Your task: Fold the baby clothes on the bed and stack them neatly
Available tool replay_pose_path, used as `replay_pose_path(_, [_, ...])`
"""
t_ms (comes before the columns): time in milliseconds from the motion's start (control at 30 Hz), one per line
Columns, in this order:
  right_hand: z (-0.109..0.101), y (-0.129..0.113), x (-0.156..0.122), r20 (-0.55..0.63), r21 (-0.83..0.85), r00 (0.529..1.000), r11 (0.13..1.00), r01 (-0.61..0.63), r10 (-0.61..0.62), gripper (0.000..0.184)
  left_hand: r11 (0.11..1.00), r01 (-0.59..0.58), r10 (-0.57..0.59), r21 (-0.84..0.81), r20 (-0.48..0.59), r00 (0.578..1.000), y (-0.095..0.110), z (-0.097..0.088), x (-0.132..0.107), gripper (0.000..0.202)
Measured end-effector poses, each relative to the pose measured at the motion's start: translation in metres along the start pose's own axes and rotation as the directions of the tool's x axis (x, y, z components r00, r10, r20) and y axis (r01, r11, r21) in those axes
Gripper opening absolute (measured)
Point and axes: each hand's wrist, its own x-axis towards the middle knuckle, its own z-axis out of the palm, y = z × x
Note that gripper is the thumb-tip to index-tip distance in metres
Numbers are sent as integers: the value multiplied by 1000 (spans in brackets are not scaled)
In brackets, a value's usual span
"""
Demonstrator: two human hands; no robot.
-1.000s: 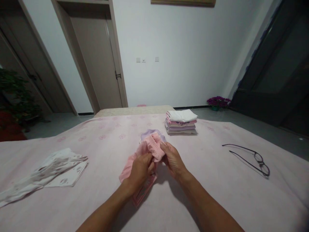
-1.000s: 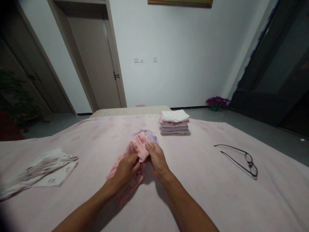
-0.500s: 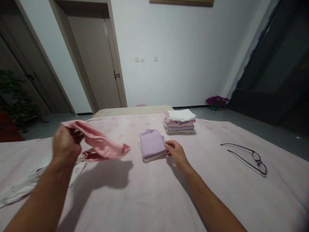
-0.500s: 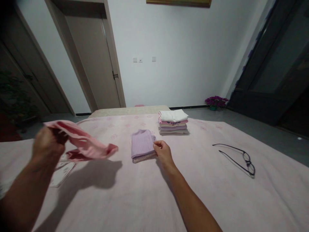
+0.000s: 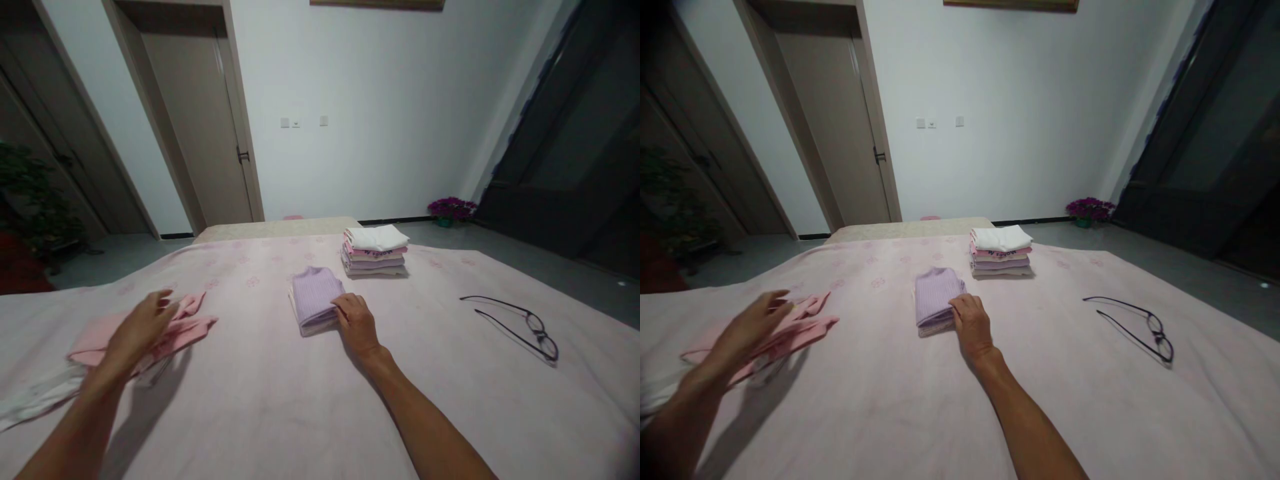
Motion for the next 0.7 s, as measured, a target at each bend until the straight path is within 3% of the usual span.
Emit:
replay_pose_path(67, [-2, -8, 0, -73, 112, 994, 990, 83, -75, 23, 998, -49, 54, -41, 135, 989, -1, 26, -7, 44])
replay_pose_path(133, [-4, -24, -4, -86, 226, 973, 947, 228, -214, 26, 991, -82, 99, -105, 168, 981, 10, 44, -15, 49])
replay_pose_path(200, [-4, -45, -12, -13, 339, 912, 856, 389, -410, 29, 980, -114, 135, -163, 129, 982, 31, 52, -23, 49])
replay_pose_path(267, [-2, -63, -21, 69, 432, 814, 752, 497, -577, 29, 962, -159, 173, -224, 44, 984, 55, 53, -30, 45])
replay_pose_path(333, [1, -72, -28, 113, 470, 767, 714, 519, -632, 29, 941, -210, 206, -265, -44, 978, 76, 52, -37, 40])
replay_pose_path(400, [3, -70, -29, 115, 443, 825, 772, 455, -553, 32, 924, -252, 250, -288, -44, 967, 91, 55, -44, 35])
replay_pose_path(467, [5, -59, -26, 91, 364, 922, 874, 321, -377, 36, 910, -280, 313, -306, 63, 948, 101, 62, -55, 31])
replay_pose_path(533, [6, -43, -21, 42, 243, 986, 959, 148, -162, 37, 897, -307, 381, -317, 206, 901, 108, 74, -70, 29])
replay_pose_path(600, [8, -27, -18, 4, 104, 1000, 995, -9, 9, 37, 881, -360, 454, -308, 333, 826, 115, 89, -87, 26])
replay_pose_path(700, [10, -8, -18, -7, -36, 991, 991, -131, 131, 38, 850, -491, 515, -190, 490, 703, 125, 113, -110, 23])
